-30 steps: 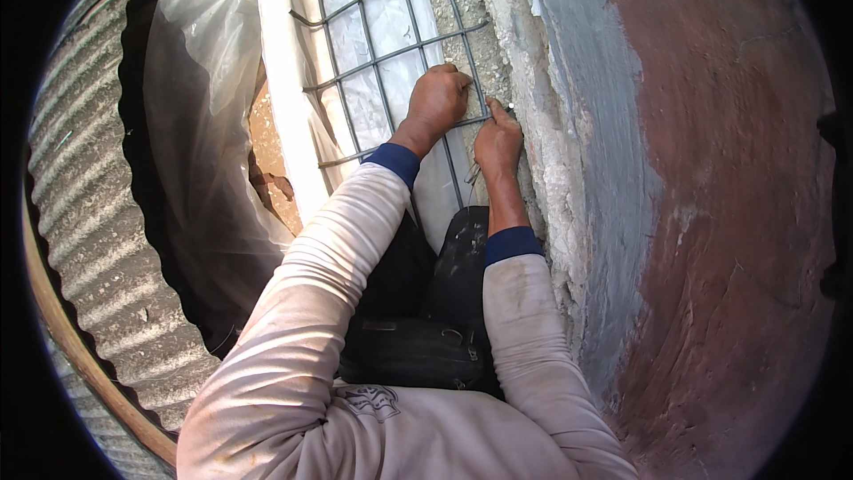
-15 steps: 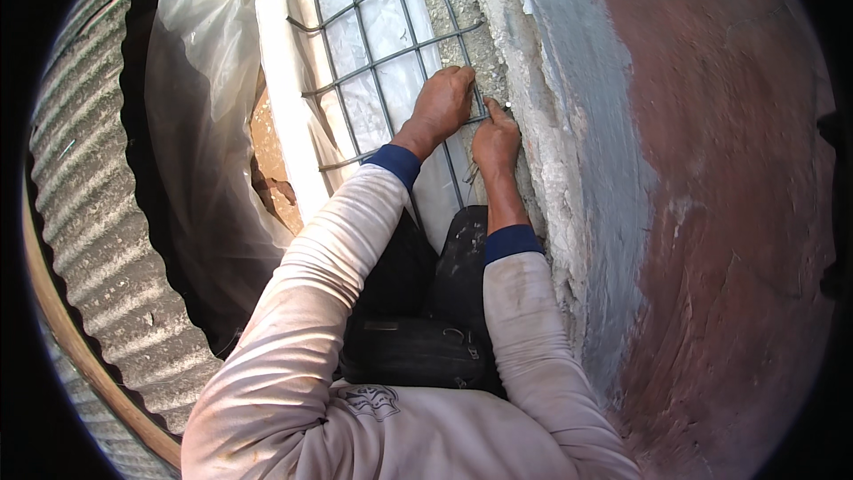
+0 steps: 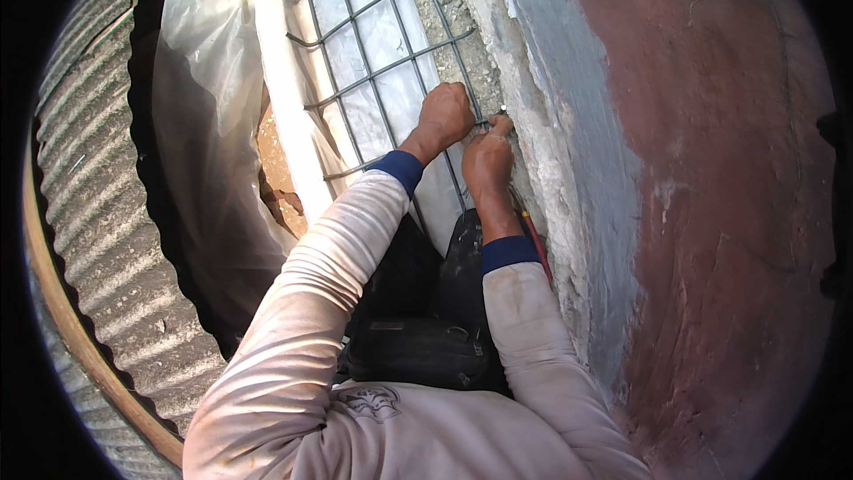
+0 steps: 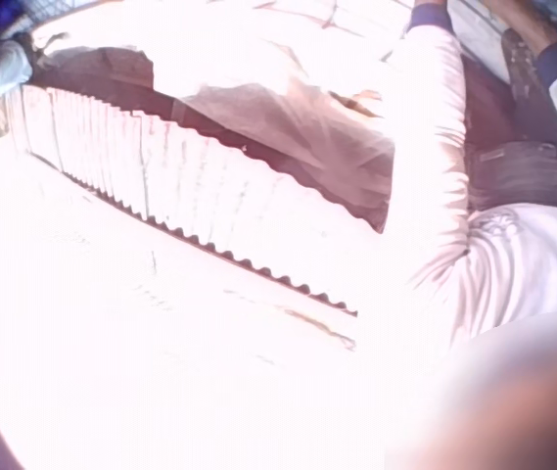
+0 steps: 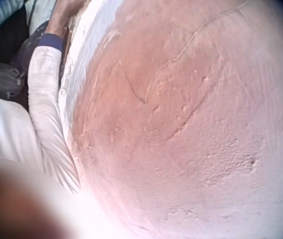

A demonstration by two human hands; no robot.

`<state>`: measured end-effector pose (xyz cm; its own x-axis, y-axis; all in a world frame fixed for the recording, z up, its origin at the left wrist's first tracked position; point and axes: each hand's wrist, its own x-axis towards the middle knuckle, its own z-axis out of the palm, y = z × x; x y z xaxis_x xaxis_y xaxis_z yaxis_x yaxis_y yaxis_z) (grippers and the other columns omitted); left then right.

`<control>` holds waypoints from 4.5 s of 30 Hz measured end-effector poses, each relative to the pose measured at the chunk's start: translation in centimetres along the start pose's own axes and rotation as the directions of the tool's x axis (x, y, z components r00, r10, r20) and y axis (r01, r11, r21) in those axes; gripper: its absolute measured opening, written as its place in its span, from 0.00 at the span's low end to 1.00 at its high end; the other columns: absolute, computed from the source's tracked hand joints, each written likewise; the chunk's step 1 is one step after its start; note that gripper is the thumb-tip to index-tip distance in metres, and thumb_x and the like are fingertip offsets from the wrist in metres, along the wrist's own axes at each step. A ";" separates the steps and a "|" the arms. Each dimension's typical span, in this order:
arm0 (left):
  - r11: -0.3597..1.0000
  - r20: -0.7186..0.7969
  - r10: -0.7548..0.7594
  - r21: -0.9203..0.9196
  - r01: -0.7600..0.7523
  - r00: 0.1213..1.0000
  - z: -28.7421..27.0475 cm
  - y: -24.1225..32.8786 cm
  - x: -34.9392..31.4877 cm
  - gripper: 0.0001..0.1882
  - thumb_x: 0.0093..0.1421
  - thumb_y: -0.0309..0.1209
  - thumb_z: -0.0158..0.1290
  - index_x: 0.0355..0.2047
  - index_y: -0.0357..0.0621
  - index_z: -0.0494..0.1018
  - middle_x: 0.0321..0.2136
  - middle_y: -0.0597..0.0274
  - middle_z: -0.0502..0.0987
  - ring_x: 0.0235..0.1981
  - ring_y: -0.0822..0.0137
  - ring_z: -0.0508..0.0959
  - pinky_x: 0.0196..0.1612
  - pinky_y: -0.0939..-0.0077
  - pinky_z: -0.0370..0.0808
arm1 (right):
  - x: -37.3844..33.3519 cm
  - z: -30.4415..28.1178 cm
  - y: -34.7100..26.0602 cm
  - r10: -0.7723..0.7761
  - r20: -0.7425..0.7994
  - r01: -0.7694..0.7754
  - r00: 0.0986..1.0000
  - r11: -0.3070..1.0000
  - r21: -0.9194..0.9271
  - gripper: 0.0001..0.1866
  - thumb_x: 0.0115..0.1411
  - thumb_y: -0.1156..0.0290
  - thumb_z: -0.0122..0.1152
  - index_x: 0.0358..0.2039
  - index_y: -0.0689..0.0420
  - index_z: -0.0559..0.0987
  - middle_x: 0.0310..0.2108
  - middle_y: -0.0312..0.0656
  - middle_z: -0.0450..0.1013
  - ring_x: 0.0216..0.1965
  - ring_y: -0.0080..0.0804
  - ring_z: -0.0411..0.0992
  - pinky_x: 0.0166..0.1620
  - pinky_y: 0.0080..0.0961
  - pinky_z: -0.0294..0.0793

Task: The person ties a metal rebar grid to a concrete roof edge using wire and a red-handled plier-like tool. They repeatedly wrap wire around intersections and twist it tight, moving along the grid. Another worker is visible in the background but not interacting with the camera wearer.

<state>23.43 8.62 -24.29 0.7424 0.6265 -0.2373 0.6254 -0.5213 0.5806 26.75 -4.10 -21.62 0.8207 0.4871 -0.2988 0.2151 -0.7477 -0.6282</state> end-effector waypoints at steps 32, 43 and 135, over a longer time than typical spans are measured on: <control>0.928 0.120 0.343 0.110 -0.355 0.932 -1.1 -0.7 -0.8 0.06 0.46 0.27 0.59 0.23 0.37 0.81 0.28 0.40 0.83 0.35 0.40 0.85 0.43 0.50 0.82 | 0.5 2.1 2.9 -0.001 -0.230 0.047 0.973 0.980 0.195 0.10 0.65 0.74 0.57 0.42 0.63 0.84 0.35 0.56 0.83 0.39 0.53 0.82 0.44 0.44 0.79; 0.777 0.078 0.624 0.045 -0.628 0.778 -1.1 -1.4 1.8 0.05 0.52 0.22 0.58 0.30 0.37 0.81 0.28 0.46 0.81 0.35 0.43 0.83 0.42 0.54 0.81 | 0.6 2.4 3.1 0.020 0.003 -0.020 1.000 0.901 0.434 0.12 0.65 0.73 0.55 0.38 0.67 0.83 0.29 0.55 0.81 0.34 0.45 0.80 0.40 0.41 0.76; 0.933 -0.537 -0.354 -0.149 0.328 0.765 -7.1 -12.4 -22.3 0.50 0.63 0.48 0.65 0.78 0.46 0.54 0.76 0.36 0.51 0.76 0.38 0.54 0.75 0.43 0.53 | -20.9 -22.3 0.4 0.002 0.626 -0.060 0.780 0.996 0.071 0.23 0.61 0.75 0.63 0.57 0.64 0.79 0.43 0.47 0.83 0.40 0.37 0.82 0.42 0.29 0.82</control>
<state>-2.58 5.21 -20.69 0.2176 0.9755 0.0312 0.7911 -0.1950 0.5798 21.47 -24.68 0.44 0.3092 0.6606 -0.6841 0.1278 -0.7417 -0.6585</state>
